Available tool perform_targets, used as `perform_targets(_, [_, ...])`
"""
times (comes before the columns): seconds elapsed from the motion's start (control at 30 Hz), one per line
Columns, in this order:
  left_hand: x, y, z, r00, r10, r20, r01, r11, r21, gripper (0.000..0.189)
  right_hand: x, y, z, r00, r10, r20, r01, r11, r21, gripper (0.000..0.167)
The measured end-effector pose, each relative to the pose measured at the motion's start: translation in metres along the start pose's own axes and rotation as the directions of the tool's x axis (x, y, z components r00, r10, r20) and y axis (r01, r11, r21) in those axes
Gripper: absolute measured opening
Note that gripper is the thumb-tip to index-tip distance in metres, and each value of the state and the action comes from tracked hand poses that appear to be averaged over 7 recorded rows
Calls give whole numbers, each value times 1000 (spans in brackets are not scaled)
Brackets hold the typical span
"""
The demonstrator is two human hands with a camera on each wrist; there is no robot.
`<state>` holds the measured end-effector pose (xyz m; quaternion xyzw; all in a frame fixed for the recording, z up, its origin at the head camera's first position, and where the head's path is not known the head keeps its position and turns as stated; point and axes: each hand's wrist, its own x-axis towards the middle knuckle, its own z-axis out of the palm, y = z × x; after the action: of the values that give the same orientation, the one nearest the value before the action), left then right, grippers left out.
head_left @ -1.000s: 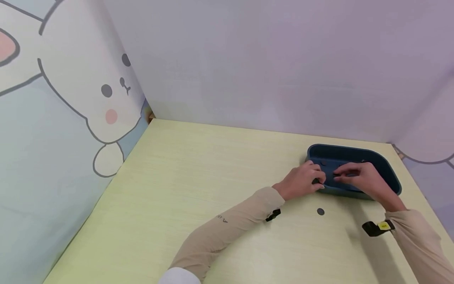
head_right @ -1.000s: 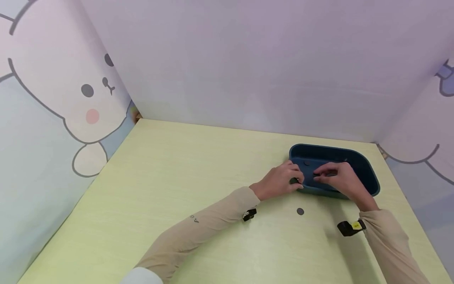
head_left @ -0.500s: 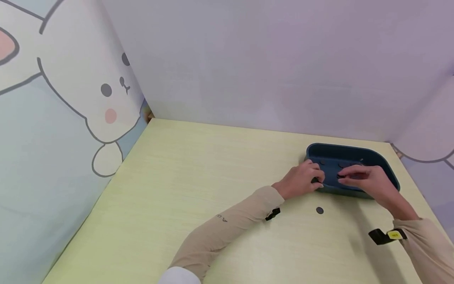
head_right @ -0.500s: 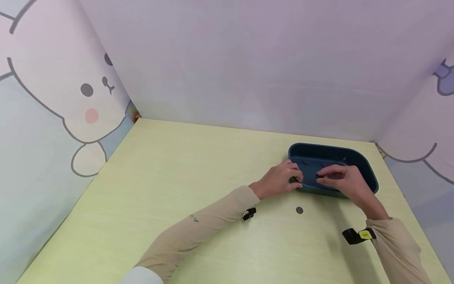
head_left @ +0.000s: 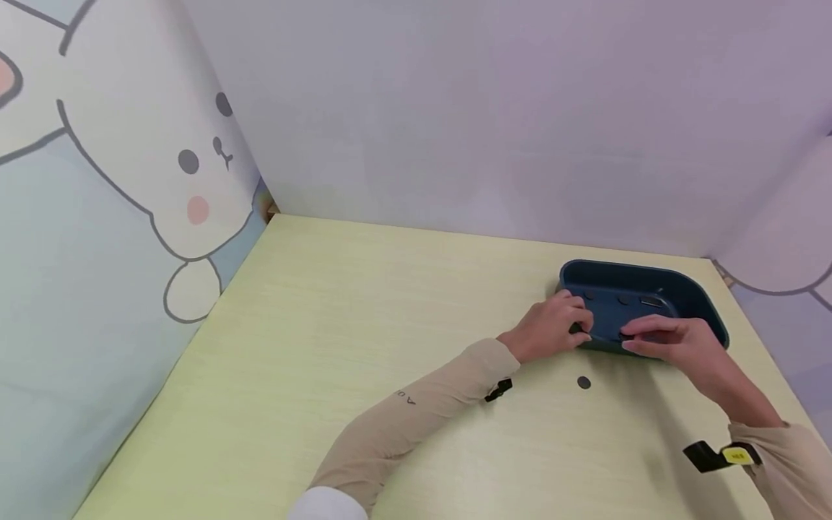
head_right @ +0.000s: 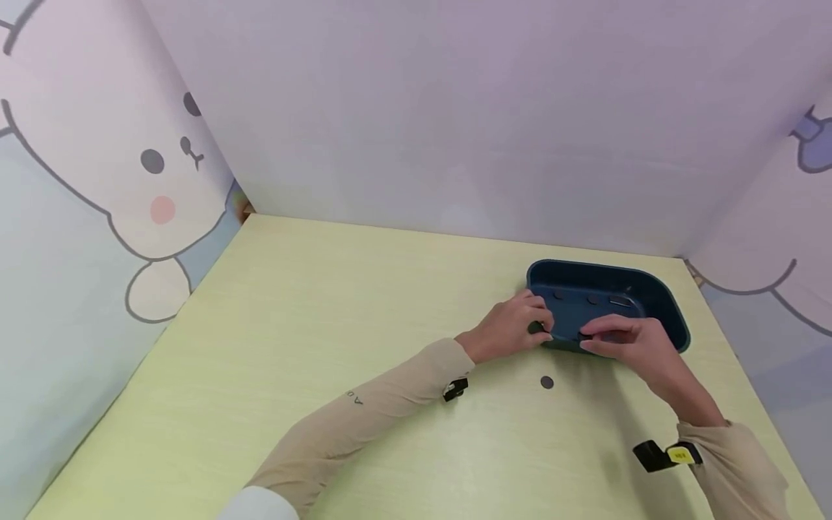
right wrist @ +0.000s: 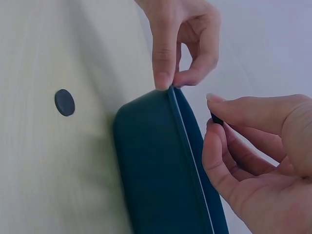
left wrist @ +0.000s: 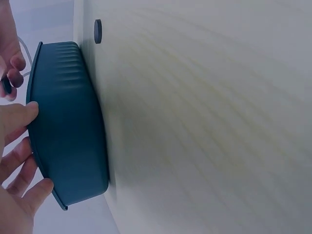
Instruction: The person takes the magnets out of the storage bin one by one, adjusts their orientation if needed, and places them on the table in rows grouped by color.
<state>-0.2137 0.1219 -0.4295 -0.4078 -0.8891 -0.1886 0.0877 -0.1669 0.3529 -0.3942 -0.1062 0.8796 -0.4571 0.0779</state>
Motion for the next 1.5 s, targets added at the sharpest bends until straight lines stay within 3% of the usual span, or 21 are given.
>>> perform_targets(0.2, [-2,-1,-2,1000,-7,-4,7,1000,-3,9,-7,3,7,1000,-15,25,14,998,53,29])
perform_targets(0.47, [-3,-3,-2,1000,-6,-1,6,1000,-6,9,-12,4,14,999,4,33,-6,999,52,33])
perform_targets(0.83, [-3,-3,1,1000,-1,5,1,1000,1,10,-20,10,23,998,-37,47,33,996,88,26])
perform_targets(1.5, [-4,-1,5,1000,7,11,-7,1000,3,11,-29,20,33,999,-11,31,10,999,37,25])
